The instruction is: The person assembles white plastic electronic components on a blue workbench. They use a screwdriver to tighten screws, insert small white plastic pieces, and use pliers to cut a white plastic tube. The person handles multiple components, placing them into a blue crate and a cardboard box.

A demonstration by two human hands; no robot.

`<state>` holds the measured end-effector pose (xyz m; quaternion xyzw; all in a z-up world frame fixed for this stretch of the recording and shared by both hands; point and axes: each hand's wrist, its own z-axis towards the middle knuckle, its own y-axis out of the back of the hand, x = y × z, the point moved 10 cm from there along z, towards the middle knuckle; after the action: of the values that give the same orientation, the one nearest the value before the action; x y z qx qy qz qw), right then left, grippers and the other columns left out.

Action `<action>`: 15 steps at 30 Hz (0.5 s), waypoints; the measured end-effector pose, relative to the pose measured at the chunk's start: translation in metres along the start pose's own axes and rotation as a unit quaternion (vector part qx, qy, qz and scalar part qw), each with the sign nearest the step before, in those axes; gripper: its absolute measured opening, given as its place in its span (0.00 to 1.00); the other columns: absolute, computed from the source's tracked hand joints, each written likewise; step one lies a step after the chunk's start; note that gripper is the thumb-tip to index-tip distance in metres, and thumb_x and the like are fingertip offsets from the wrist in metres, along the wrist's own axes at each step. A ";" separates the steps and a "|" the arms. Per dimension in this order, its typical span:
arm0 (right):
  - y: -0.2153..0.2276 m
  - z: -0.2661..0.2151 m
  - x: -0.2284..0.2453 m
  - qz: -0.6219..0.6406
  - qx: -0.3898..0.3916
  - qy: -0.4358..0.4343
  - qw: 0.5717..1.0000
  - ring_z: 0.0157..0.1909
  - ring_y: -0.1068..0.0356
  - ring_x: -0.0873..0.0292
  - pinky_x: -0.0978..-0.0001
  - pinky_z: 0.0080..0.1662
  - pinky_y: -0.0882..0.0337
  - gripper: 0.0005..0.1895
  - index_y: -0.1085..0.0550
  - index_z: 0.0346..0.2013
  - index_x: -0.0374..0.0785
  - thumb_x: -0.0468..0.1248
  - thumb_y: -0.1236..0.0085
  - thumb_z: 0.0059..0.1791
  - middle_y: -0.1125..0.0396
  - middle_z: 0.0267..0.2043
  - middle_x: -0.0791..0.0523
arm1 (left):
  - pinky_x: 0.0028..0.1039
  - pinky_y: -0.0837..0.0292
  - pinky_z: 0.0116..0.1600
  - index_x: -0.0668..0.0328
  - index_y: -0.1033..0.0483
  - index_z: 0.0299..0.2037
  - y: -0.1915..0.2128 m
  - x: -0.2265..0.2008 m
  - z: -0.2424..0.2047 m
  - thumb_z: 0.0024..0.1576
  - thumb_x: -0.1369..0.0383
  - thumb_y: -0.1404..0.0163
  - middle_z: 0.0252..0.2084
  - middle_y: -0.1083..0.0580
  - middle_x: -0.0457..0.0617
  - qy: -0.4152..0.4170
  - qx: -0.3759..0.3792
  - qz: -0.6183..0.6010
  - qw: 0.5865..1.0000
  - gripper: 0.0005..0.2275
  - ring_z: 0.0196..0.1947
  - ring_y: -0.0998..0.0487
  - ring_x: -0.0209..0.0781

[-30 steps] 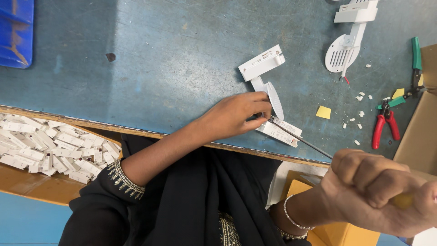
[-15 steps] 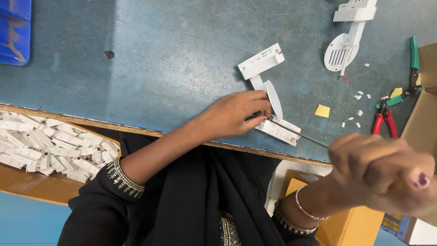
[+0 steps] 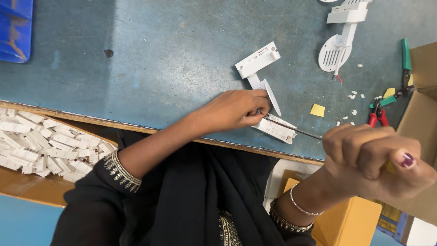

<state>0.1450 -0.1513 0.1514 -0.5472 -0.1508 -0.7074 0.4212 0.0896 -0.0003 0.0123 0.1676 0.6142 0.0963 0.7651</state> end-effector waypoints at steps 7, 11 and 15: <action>0.005 0.000 0.001 0.001 0.013 0.014 1.000 0.13 0.70 0.66 0.70 0.18 0.63 0.24 0.58 0.14 0.46 0.42 0.64 0.51 0.64 0.11 0.61 | 0.36 0.29 0.37 0.60 0.25 0.33 -0.001 -0.001 0.007 0.54 0.70 0.48 0.39 0.26 0.44 0.014 0.044 0.017 0.999 0.03 0.33 0.21 0.44; 0.005 -0.001 -0.001 0.017 0.004 0.005 1.000 0.14 0.70 0.66 0.70 0.19 0.63 0.23 0.59 0.15 0.45 0.41 0.65 0.51 0.64 0.09 0.61 | 0.38 0.29 0.37 0.60 0.26 0.33 0.001 -0.009 0.006 0.56 0.70 0.48 0.40 0.26 0.45 -0.006 0.030 0.055 0.998 0.03 0.35 0.22 0.47; -0.004 0.002 -0.001 -0.008 0.027 -0.001 1.000 0.15 0.72 0.66 0.70 0.19 0.64 0.24 0.58 0.15 0.45 0.43 0.65 0.51 0.63 0.09 0.60 | 0.37 0.28 0.37 0.59 0.26 0.33 0.000 -0.007 0.005 0.54 0.70 0.49 0.40 0.25 0.43 0.023 0.029 0.024 0.999 0.03 0.35 0.21 0.46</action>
<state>0.1434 -0.1475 0.1523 -0.5346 -0.1749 -0.7062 0.4299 0.0933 -0.0032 0.0203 0.2017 0.6300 0.1008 0.7431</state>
